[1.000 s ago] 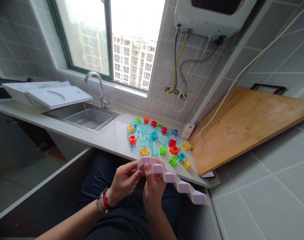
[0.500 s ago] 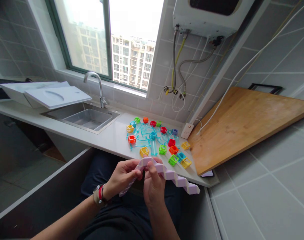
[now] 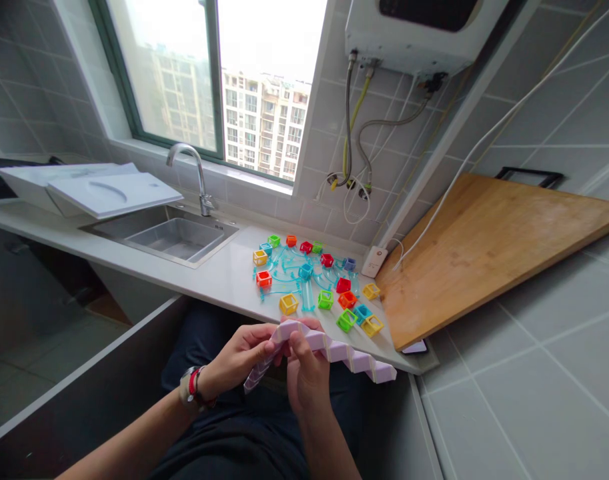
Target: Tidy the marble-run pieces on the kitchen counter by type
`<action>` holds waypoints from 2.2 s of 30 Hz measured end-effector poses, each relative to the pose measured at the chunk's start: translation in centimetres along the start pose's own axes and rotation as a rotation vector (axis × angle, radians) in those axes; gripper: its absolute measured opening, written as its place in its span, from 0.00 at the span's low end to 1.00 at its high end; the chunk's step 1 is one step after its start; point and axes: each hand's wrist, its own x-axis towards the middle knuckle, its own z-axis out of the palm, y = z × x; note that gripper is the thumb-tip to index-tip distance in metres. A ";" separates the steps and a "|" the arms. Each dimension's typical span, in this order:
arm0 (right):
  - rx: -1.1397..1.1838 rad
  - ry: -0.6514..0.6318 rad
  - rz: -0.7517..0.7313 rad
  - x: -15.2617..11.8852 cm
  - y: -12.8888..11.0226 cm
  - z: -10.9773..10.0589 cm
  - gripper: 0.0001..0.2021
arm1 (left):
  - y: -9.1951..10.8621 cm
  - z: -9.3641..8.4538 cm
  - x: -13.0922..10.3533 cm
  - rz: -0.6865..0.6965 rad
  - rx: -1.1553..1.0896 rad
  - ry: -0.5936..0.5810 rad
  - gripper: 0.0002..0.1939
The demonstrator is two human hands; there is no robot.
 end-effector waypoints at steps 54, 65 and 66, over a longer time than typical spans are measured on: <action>-0.212 0.105 -0.096 1.1 0.7 -1.3 0.13 | 0.4 1.2 -0.4 -0.146 0.212 0.215 0.23; -0.205 0.107 -0.115 1.3 0.3 -1.5 0.12 | 0.5 1.2 -0.1 -0.295 0.041 0.140 0.25; -0.222 0.114 -0.131 1.3 0.4 -1.6 0.12 | 0.5 1.3 -0.2 -0.281 0.086 0.143 0.26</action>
